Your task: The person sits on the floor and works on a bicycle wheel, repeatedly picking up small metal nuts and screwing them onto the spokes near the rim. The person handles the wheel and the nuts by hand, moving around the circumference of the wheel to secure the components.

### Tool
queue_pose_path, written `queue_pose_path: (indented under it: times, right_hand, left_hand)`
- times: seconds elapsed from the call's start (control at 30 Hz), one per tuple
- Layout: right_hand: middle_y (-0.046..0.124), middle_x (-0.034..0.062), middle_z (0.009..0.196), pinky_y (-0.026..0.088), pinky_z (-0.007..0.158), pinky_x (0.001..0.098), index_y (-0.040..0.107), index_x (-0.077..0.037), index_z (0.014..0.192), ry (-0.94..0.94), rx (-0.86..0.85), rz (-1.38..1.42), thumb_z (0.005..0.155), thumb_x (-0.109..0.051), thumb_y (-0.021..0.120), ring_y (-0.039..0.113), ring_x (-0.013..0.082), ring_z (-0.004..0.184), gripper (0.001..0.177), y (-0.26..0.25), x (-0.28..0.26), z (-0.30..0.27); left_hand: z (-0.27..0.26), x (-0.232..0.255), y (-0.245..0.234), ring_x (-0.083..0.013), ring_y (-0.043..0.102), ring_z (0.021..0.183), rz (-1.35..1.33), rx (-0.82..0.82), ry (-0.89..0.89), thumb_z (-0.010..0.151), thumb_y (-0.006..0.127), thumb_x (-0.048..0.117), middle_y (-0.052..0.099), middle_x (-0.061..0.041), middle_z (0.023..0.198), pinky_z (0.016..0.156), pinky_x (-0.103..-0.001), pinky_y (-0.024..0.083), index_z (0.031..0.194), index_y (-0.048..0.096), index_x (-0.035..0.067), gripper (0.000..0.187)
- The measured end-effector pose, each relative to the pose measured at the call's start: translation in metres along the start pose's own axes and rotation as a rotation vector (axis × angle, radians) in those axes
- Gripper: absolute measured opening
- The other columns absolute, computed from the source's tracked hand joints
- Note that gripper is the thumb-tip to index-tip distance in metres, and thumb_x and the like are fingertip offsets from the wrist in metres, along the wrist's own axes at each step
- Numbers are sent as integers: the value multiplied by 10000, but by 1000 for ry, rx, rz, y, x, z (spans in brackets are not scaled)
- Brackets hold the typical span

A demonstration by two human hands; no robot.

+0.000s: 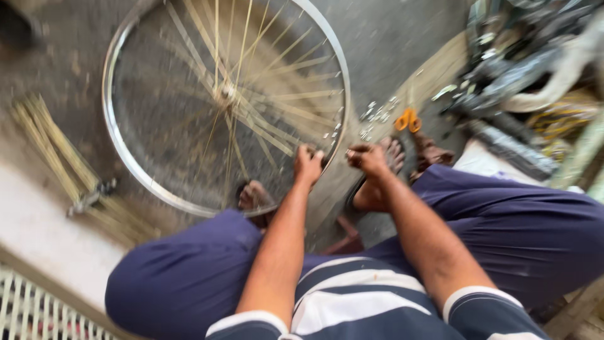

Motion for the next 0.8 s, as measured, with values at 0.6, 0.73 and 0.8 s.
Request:
queue_pose_path:
  times: [0.6, 0.73, 0.8]
  right_hand:
    - [731, 45, 950, 550, 694, 298, 697, -8, 1082, -30, -129, -87, 875, -16, 716, 654, 144, 791, 207, 45, 35, -10]
    - [738, 88, 919, 554, 653, 316, 713, 21, 1083, -109, -125, -214, 877, -49, 752, 655, 168, 757, 221, 52, 26, -12]
    - [737, 84, 897, 547, 630, 315, 731, 13, 1071, -131, -94, -246, 870, -74, 774, 649, 156, 735, 223, 60, 17, -15]
  left_hand:
    - [-11, 14, -5, -320, 699, 948, -18, -17, -11, 907, 727, 221, 722, -156, 1049, 827, -421, 546, 1123, 600, 54, 302]
    - [-7, 9, -5, -318, 671, 956, 2, -44, -29, 891, 747, 234, 699, -157, 1057, 845, -431, 532, 1122, 601, 49, 330]
    - [-4, 6, -5, -314, 679, 955, -41, -37, -17, 895, 728, 221, 705, -153, 1055, 847, -431, 542, 1116, 608, 50, 304]
Point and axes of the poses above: each hand's wrist, its own z-axis towards the middle knuckle, its own y-axis out of the palm, x = y × z, the point moved 5 cm from there along z, towards the middle knuckle
